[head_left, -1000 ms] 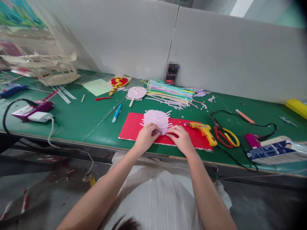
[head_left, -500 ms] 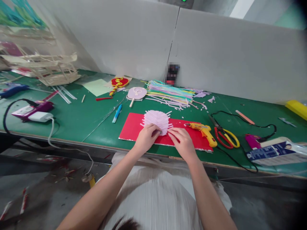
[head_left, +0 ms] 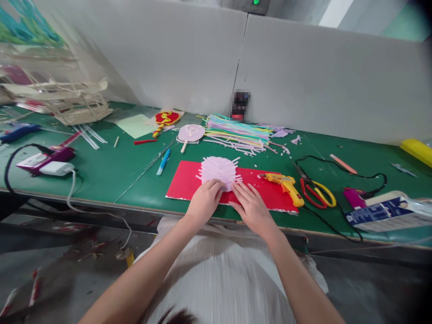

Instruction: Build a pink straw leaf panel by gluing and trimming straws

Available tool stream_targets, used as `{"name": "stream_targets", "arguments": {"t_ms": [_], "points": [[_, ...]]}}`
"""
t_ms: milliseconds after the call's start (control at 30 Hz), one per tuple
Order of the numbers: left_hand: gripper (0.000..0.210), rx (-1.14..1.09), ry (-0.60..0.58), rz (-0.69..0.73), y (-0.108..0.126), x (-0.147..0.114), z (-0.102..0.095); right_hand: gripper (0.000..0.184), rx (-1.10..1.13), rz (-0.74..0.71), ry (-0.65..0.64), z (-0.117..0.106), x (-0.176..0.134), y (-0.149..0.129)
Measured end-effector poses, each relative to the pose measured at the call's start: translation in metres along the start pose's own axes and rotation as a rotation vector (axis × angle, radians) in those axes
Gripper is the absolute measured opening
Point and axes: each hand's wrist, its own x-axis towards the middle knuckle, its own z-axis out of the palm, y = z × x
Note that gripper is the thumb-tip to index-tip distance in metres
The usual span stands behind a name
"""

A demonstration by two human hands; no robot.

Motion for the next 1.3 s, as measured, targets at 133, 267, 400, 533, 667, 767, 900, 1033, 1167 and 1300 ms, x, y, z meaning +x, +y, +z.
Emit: {"name": "stream_targets", "arguments": {"t_ms": [133, 267, 400, 533, 667, 767, 900, 1033, 1167, 1300], "points": [[0.032, 0.181, 0.019, 0.097, 0.006, -0.017, 0.001, 0.048, 0.009, -0.001, -0.007, -0.001, 0.0, -0.001], [0.037, 0.242, -0.018, 0.136, 0.006, -0.028, 0.004, 0.048, 0.01, 0.008, -0.018, -0.001, 0.001, -0.001], [0.04, 0.263, -0.041, 0.131, 0.004, -0.031, 0.007, 0.048, 0.008, 0.008, -0.024, -0.001, 0.001, -0.002], [0.042, 0.286, -0.036, 0.139, 0.003, -0.032, 0.008, 0.047, 0.011, 0.008, -0.018, 0.0, 0.001, -0.002], [0.042, 0.289, -0.056, 0.149, 0.002, -0.034, 0.008, 0.047, 0.027, 0.008, -0.011, -0.001, 0.001, -0.001], [0.04, 0.305, -0.069, 0.171, 0.002, -0.034, 0.008, 0.046, 0.049, 0.009, 0.002, -0.002, 0.001, -0.002], [0.04, 0.301, -0.065, 0.171, 0.002, -0.034, 0.008, 0.042, 0.105, 0.023, 0.087, -0.002, -0.001, -0.003], [0.041, 0.297, -0.062, 0.173, 0.001, -0.033, 0.009, 0.04, 0.123, 0.003, 0.143, -0.002, -0.005, -0.005], [0.042, 0.317, -0.061, 0.175, 0.0, -0.034, 0.011, 0.039, 0.093, -0.011, 0.115, -0.002, -0.004, -0.005], [0.043, 0.322, -0.06, 0.182, 0.0, -0.034, 0.011, 0.039, 0.077, 0.005, 0.099, -0.001, -0.003, -0.004]]}}
